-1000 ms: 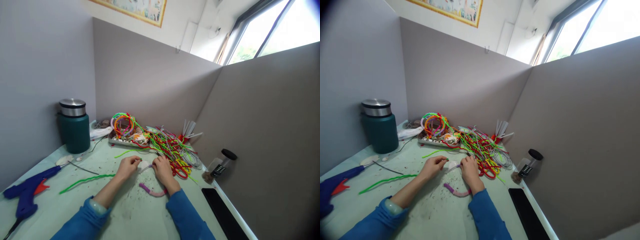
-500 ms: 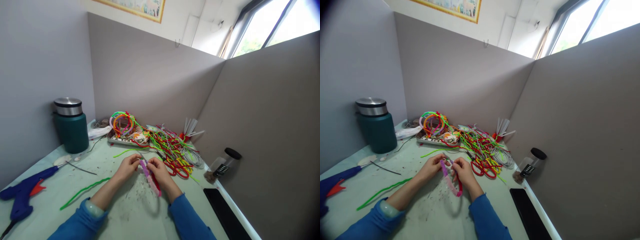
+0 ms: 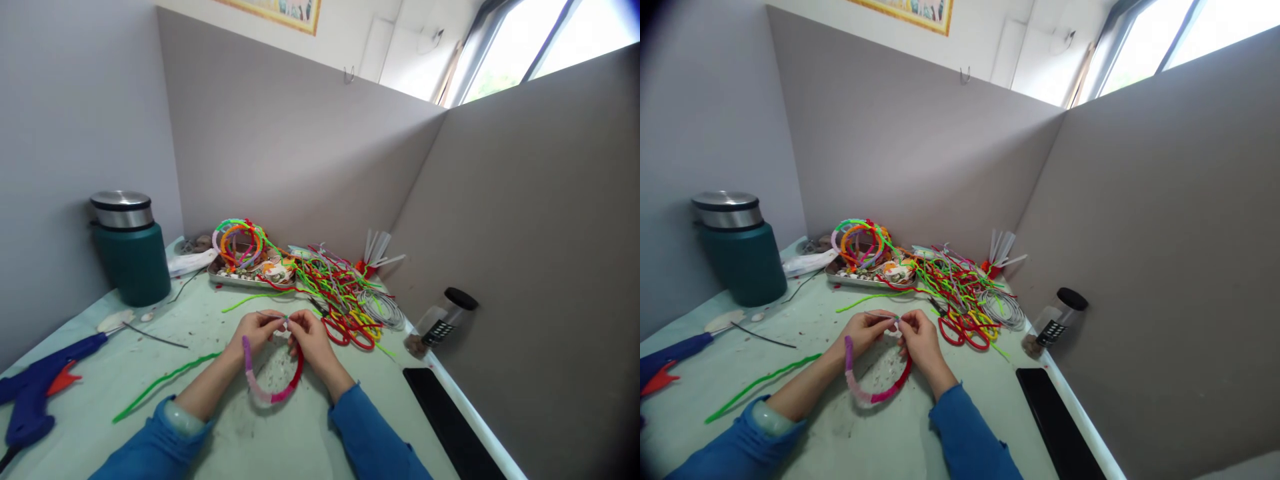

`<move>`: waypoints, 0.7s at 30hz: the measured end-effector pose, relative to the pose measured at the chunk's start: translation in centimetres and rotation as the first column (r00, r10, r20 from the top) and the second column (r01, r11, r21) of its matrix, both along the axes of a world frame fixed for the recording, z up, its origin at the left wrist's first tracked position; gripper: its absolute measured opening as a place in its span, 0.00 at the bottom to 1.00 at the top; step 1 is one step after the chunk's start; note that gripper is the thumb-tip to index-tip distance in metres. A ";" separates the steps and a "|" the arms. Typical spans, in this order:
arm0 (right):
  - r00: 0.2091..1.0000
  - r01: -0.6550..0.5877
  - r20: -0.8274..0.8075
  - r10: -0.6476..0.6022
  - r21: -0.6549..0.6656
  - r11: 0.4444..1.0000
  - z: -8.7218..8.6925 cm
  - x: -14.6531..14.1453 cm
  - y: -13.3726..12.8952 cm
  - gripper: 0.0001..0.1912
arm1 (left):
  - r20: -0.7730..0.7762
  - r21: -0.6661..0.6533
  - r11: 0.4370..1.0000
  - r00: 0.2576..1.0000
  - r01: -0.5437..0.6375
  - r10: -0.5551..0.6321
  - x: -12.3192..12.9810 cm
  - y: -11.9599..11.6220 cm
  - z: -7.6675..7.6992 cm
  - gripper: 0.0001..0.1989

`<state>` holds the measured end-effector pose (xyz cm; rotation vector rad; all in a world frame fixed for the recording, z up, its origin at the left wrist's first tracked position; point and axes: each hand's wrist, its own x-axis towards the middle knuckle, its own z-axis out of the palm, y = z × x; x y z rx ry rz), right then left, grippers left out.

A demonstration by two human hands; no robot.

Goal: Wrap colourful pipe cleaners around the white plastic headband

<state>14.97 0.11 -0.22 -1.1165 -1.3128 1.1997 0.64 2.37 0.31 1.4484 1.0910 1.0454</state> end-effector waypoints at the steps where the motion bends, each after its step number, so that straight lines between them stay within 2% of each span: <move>1: 1.000 0.013 0.012 -0.014 0.051 0.999 -0.1 0.0 0.0 0.11 | 0.005 -0.002 1.000 1.000 0.003 -0.003 0.0 0.0 0.0 0.17; 8: 0.974 0.092 0.169 -0.154 0.327 0.941 -0.5 -0.3 -0.4 0.08 | 0.013 0.012 1.000 1.000 0.011 -0.011 0.2 0.0 -0.3 0.15; 16: 0.951 0.130 0.197 -0.237 0.442 0.888 -0.1 -0.5 -0.7 0.07 | 0.018 -0.049 0.999 1.000 0.011 -0.011 0.4 -0.3 -0.2 0.17; 21: 0.926 0.140 0.233 -0.296 0.518 0.844 0.1 -0.4 -0.8 0.06 | -0.064 -0.006 1.000 0.998 0.027 -0.028 0.5 -0.3 -0.9 0.18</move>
